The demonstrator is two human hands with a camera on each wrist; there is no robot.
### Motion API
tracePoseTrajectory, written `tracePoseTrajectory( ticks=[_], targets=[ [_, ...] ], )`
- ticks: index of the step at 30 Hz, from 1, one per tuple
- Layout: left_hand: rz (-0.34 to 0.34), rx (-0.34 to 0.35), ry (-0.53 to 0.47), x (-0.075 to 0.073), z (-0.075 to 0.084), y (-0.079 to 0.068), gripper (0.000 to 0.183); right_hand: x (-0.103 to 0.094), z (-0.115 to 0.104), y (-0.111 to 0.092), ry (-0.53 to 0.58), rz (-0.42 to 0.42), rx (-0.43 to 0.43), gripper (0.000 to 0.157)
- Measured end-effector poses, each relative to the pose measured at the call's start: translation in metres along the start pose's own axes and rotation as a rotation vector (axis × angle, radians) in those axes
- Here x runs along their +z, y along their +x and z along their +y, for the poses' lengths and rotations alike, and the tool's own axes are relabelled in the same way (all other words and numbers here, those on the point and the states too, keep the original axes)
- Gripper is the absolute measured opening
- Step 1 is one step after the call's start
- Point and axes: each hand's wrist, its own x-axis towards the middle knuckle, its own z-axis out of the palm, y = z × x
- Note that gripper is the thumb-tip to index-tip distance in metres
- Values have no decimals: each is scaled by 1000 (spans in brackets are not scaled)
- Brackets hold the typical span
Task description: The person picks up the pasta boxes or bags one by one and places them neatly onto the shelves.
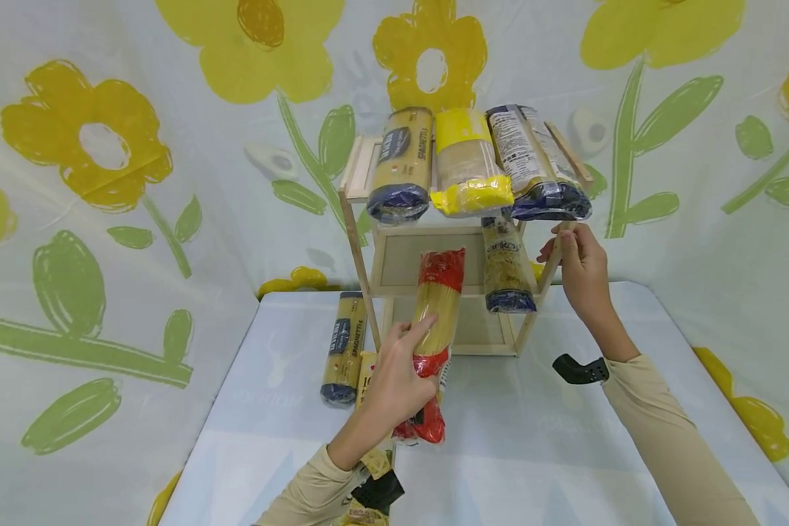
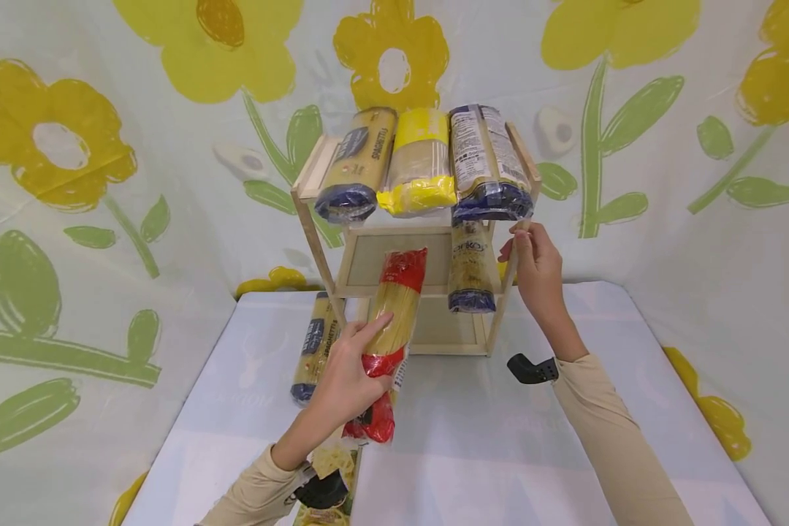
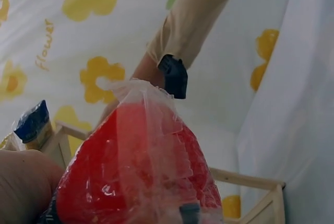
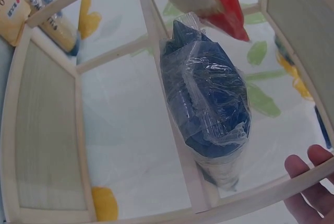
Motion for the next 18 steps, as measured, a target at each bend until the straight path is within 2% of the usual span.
tracePoseTrajectory(
  ticks=[8,14,18],
  targets=[
    [22,-18,45,3,-1,23,78,0,-32,-7,8,-9,5,25],
    [25,5,67,6,-1,38,77,2,-35,-7,-11,-11,10,26],
    [8,18,48,6,0,54,77,2,-33,-6,-6,-10,8,26]
  ],
)
